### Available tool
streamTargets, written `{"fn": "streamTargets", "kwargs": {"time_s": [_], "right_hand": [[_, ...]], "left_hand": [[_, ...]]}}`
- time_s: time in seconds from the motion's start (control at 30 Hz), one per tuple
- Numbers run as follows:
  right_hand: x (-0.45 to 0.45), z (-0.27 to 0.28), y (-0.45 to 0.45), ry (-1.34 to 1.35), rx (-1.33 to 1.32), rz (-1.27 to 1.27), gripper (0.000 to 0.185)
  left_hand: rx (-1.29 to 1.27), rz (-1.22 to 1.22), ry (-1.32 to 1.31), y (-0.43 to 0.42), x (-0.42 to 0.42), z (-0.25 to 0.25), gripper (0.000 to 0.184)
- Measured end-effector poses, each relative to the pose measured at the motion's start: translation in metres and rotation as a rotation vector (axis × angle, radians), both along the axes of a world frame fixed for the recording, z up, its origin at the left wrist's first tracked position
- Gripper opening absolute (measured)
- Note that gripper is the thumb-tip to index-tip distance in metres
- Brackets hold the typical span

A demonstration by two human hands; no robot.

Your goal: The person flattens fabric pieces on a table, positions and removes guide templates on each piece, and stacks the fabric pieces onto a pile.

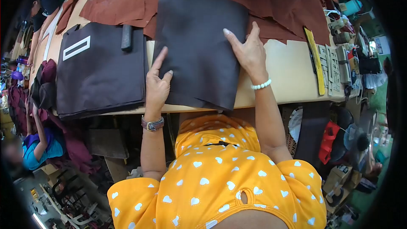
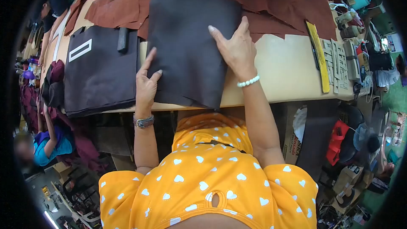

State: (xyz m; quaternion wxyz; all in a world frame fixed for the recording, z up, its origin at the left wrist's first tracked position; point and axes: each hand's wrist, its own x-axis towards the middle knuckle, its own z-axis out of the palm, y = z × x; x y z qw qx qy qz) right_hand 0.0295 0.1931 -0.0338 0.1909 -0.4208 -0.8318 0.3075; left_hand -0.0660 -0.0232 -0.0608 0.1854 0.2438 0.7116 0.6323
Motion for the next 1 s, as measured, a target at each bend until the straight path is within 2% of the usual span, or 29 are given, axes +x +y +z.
{"fn": "streamTargets", "kwargs": {"time_s": [0.03, 0.1, 0.13, 0.23, 0.37, 0.5, 0.63, 0.67, 0.77, 0.83, 0.9, 0.97, 1.0], "right_hand": [[-0.003, -0.002, 0.004, 0.031, -0.048, 0.019, 0.094], [-0.009, -0.012, 0.022, 0.095, -0.135, 0.053, 0.091], [-0.015, -0.023, 0.034, 0.234, -0.203, 0.058, 0.081], [-0.006, -0.031, 0.056, 0.547, -0.422, 0.107, 0.075], [0.026, -0.014, 0.073, 0.594, -0.562, 0.102, 0.071], [0.040, -0.030, 0.091, 0.598, -0.509, 0.069, 0.070], [0.029, -0.061, 0.108, 0.522, -0.088, 0.143, 0.068], [0.029, -0.057, 0.102, 0.470, -0.060, 0.091, 0.067], [0.034, -0.023, 0.065, 0.167, 0.596, 0.083, 0.065], [0.041, -0.004, 0.032, 0.218, 0.757, 0.223, 0.065], [0.051, 0.011, -0.014, 0.264, 0.509, 0.506, 0.065], [0.061, 0.002, -0.056, 0.217, 0.400, 0.753, 0.064], [0.064, -0.007, -0.073, 0.228, 0.323, 0.799, 0.063]], "left_hand": [[-0.030, -0.027, -0.072, -0.003, 0.000, -0.002, 0.059], [0.001, 0.036, -0.054, 0.000, 0.005, -0.009, 0.055], [0.005, 0.029, -0.023, 0.001, 0.006, -0.012, 0.056], [-0.018, -0.015, 0.055, 0.009, 0.014, -0.004, 0.057], [-0.103, -0.159, 0.138, 0.019, 0.029, 0.000, 0.055], [-0.129, -0.127, 0.108, 0.029, 0.038, 0.000, 0.050], [-0.085, -0.085, 0.103, 0.027, 0.027, -0.014, 0.041], [-0.109, -0.122, -0.121, 0.022, 0.024, -0.012, 0.037], [-0.170, -0.154, -0.170, 0.010, 0.017, -0.005, 0.033], [-0.158, -0.157, -0.194, 0.006, 0.018, -0.003, 0.031], [-0.156, -0.167, -0.196, 0.004, 0.022, 0.003, 0.031], [-0.133, -0.184, -0.220, 0.000, 0.024, -0.002, 0.031], [-0.120, -0.192, -0.232, -0.002, 0.026, -0.004, 0.031]]}}
